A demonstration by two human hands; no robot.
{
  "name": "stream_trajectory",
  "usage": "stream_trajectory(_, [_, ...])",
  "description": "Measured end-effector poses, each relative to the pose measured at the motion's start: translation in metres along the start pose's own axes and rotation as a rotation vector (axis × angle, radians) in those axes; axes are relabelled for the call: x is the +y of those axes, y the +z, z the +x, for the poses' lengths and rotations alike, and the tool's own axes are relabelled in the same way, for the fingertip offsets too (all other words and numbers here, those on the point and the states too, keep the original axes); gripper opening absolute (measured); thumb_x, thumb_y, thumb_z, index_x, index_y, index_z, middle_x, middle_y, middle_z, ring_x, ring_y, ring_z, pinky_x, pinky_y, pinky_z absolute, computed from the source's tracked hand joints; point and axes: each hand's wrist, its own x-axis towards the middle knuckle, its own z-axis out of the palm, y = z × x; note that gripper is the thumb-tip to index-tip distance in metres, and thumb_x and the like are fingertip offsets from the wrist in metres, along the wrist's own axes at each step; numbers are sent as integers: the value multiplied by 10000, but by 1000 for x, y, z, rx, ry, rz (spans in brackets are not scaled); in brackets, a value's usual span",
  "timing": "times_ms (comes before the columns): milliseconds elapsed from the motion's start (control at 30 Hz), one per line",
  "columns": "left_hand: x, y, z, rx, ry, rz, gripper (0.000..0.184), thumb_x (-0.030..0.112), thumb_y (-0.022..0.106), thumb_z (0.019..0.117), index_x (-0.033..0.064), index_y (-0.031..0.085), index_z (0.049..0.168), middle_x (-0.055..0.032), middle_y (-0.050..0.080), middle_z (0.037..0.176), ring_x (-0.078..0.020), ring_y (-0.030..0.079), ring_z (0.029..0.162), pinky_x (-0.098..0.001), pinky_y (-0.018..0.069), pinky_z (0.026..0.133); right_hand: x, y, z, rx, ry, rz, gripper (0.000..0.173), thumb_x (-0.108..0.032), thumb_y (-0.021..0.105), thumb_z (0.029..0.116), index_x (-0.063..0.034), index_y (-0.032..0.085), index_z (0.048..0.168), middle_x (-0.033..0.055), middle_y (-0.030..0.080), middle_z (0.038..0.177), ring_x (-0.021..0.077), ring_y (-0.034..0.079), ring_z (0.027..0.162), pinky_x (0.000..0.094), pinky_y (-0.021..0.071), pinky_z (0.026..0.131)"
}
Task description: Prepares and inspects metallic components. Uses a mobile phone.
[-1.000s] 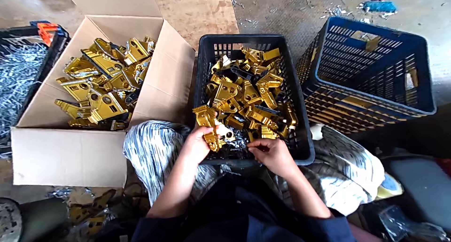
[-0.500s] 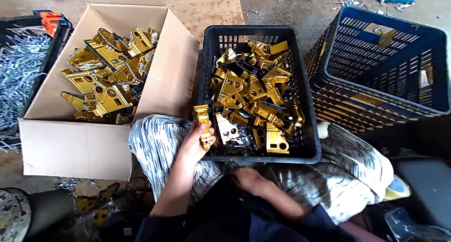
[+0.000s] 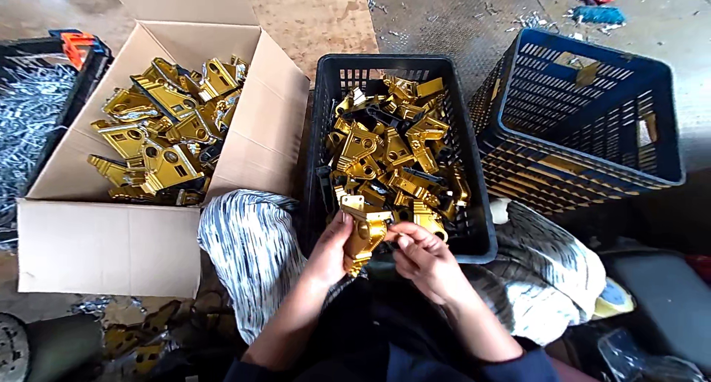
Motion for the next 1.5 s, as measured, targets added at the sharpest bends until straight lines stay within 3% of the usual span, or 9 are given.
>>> stream_trajectory(167, [13, -5, -5, -127, 83, 496, 337, 173, 437, 1080, -15, 478, 1357, -25, 677, 1143, -91, 674, 1045, -328, 570, 963, 11, -8, 5, 17, -42, -515, 773, -41, 690, 912, -42, 275, 1565, 52, 735, 1048, 106, 716, 830, 259, 611, 744])
stream_trajectory(333, [15, -4, -5, -298, 10, 720, 366, 191, 486, 1075, -60, 523, 1338, -59, 677, 1153, -64, 666, 1036, -275, 562, 949, 17, -10, 12, 102, 187, -199, 611, 74, 612, 798, -39, 512, 1390, 49, 736, 920, 71, 667, 709, 216, 531, 587])
stream_trajectory(433, [16, -5, -6, -116, 46, 870, 328, 217, 491, 1075, -17, 604, 1274, -55, 689, 1115, -64, 667, 1014, -268, 562, 925, 13, -19, 16, 252, 153, -327, 368, 10, 592, 954, 10, 611, 1321, 34, 689, 869, 67, 591, 587, 215, 515, 518])
stream_trajectory(633, [20, -10, -5, 160, 31, 974, 254, 217, 518, 1068, 57, 671, 1193, -13, 716, 1042, -32, 680, 959, -246, 564, 888, 1, -32, 9, 357, -356, -791, 156, -162, 682, 959, -73, 805, 995, -15, 739, 846, -1, 651, 732, 190, 550, 685])
stream_trajectory(767, [16, -2, -5, 127, -7, 799, 253, 190, 510, 1068, 38, 669, 1192, -27, 710, 1058, -69, 675, 1000, -271, 561, 914, -1, -23, 12, 183, -525, -918, 193, -173, 643, 993, -59, 798, 1014, 16, 769, 897, 24, 694, 810, 232, 582, 773])
stream_trajectory(900, [16, -4, -3, 216, 21, 861, 226, 198, 521, 1065, 55, 678, 1143, -20, 713, 990, -65, 688, 919, -268, 577, 849, -11, -28, 11, 221, -177, -1018, 246, -296, 736, 921, -135, 776, 1103, -39, 725, 812, 0, 636, 684, 210, 545, 655])
stream_trajectory(1033, [18, -12, -2, 320, 22, 1036, 245, 238, 525, 1068, 74, 687, 1150, -16, 712, 978, -47, 678, 891, -269, 567, 836, -31, -35, 10, 143, 140, -1127, 307, -267, 721, 937, -130, 744, 1212, 7, 756, 961, 78, 693, 825, 311, 573, 803])
stream_trajectory(1300, [14, -9, 0, 256, -4, 911, 239, 228, 525, 1066, 73, 687, 1148, -12, 710, 997, -49, 677, 930, -259, 566, 859, -19, -31, 19, 98, -509, -860, 181, -96, 600, 995, -31, 766, 1025, 16, 747, 890, 53, 688, 742, 239, 604, 684])
stream_trajectory(1500, [21, -1, -4, 153, -117, 657, 270, 220, 504, 1074, 31, 645, 1204, -79, 701, 1059, -171, 716, 926, -372, 632, 792, -9, -25, 26, 69, -692, -998, 221, -86, 573, 990, -33, 787, 1004, 54, 777, 943, 84, 728, 879, 281, 604, 834])
